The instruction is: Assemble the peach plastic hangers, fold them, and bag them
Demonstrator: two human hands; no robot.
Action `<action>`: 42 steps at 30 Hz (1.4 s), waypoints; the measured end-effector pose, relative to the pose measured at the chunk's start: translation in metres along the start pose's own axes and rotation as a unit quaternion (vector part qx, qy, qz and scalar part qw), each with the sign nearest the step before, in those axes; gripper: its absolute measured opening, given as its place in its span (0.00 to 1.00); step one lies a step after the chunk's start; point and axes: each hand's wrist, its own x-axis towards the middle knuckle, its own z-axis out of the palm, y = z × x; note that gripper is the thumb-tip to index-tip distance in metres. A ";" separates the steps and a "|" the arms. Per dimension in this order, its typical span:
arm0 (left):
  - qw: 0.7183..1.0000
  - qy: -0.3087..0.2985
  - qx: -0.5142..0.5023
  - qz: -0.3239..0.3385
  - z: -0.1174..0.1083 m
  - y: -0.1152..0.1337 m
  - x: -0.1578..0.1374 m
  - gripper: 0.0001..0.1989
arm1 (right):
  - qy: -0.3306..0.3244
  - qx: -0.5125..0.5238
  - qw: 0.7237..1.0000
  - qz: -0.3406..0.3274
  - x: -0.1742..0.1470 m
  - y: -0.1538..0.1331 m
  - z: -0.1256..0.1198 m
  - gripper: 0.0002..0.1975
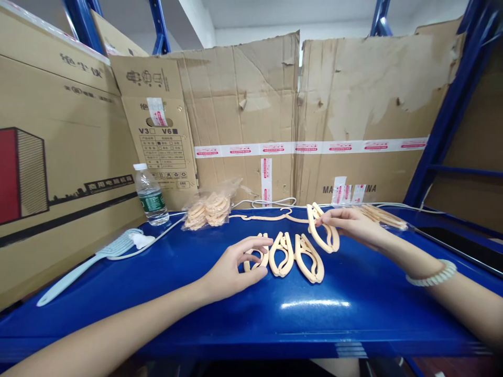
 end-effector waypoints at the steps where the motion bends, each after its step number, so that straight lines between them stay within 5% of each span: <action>1: 1.000 0.002 0.000 0.001 0.000 0.000 0.000 0.22 | 0.005 -0.011 1.000 0.006 0.001 0.001 -0.005 0.18; 12: 0.999 0.026 0.004 -0.017 -0.001 0.000 0.005 0.17 | -0.129 -0.135 0.980 0.070 -0.006 -0.007 -0.017 0.17; 21: 0.999 0.035 0.029 -0.014 0.000 -0.004 0.008 0.15 | -0.334 -0.238 0.912 -0.020 -0.015 -0.008 -0.027 0.19; 27: 0.991 0.022 0.132 0.025 -0.002 -0.003 0.008 0.12 | -0.368 -0.247 0.896 -0.012 -0.014 -0.009 -0.026 0.21; 34: 0.925 -0.116 0.335 0.133 -0.003 0.005 0.000 0.19 | -0.377 -0.245 0.893 -0.011 -0.014 -0.009 -0.027 0.21; 42: 0.903 -0.143 0.384 0.129 -0.004 0.005 -0.003 0.22 | -0.368 -0.245 0.897 -0.003 -0.015 -0.013 -0.026 0.20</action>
